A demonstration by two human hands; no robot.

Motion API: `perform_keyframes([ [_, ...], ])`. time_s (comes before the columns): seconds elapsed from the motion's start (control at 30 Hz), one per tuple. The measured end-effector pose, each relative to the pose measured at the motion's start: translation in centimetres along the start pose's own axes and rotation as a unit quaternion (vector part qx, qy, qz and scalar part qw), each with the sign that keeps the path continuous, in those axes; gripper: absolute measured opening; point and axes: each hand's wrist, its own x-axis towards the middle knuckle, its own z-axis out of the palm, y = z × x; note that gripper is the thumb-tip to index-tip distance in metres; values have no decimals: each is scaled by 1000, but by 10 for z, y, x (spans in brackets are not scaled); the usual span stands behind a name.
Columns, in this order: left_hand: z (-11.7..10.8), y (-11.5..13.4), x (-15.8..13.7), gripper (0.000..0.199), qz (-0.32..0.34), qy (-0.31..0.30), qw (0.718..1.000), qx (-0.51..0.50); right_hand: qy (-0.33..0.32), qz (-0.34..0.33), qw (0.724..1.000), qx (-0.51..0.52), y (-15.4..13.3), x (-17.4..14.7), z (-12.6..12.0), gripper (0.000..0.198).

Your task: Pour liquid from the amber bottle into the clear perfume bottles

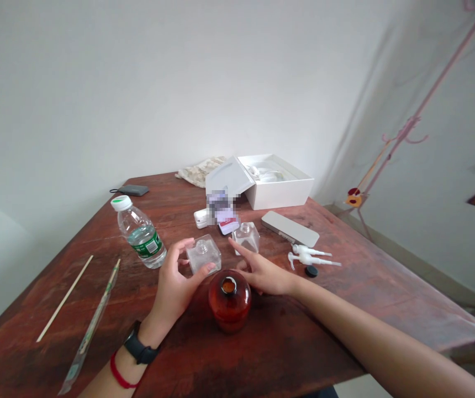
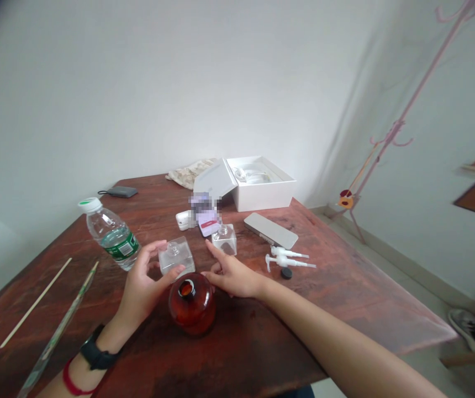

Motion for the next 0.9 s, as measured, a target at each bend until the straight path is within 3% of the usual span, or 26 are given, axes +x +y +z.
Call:
perform_keyframes([
  [0.13,0,2,-2,54,6,-6,1000,-15,-1,-1,1000,18,2,1,0,100],
  [0.5,1,5,-5,49,35,-46,995,-80,-26,-31,999,35,1,3,-1,78],
  [0.7,3,5,-6,49,1,-62,988,-144,-37,-28,995,86,7,7,1,87],
  [0.9,11,-4,-7,56,-57,-85,971,-218,-5,-59,989,139,21,13,9,94],
])
